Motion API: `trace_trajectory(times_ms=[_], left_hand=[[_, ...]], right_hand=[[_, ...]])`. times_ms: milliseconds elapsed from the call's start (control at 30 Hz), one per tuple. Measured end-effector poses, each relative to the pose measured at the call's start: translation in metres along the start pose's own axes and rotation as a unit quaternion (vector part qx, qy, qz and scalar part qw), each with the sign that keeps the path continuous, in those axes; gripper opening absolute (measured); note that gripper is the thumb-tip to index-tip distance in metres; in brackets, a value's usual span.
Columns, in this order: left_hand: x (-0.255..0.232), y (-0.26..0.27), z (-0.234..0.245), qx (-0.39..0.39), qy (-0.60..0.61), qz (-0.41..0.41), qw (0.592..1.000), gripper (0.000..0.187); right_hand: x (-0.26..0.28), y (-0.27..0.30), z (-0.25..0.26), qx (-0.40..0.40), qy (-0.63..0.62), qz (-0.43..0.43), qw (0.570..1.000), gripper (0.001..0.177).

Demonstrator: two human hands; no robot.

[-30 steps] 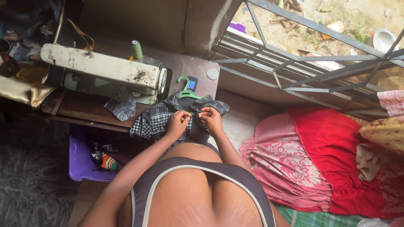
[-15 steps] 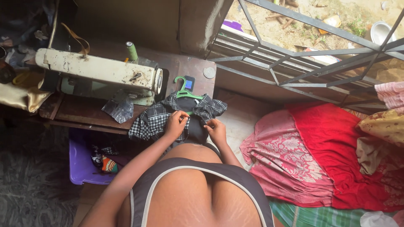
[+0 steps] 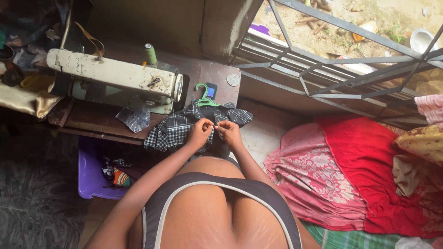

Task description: Hanging a checkered shirt on a green plastic hanger.

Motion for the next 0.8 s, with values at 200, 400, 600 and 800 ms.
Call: trace_trajectory(times_ms=[200, 400, 600, 800], left_hand=[[-0.003, -0.002, 0.002, -0.032, -0.102, -0.046, 0.993, 0.011], [0.010, -0.007, -0.003, -0.003, -0.053, -0.008, 0.999, 0.012], [0.018, -0.011, 0.000, 0.007, -0.066, 0.000, 0.998, 0.012], [0.026, -0.012, -0.006, 0.033, -0.043, -0.019, 0.998, 0.012]], right_hand=[[0.004, 0.006, -0.008, -0.013, 0.058, 0.075, 0.995, 0.008], [0.003, 0.006, -0.009, -0.022, 0.150, 0.093, 0.984, 0.009], [-0.001, -0.007, 0.004, 0.031, 0.115, 0.078, 0.990, 0.008], [0.006, -0.009, 0.009, 0.050, 0.042, -0.046, 0.997, 0.007]])
Point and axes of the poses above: each hand's wrist, its own y-axis away from the middle knuckle, its own z-axis out of the back of the hand, x = y × z, the point moved 1 cm from there along -y, towards the middle knuckle, and after that the axes turned 15 degrees about -y, right-handed, at the moved point
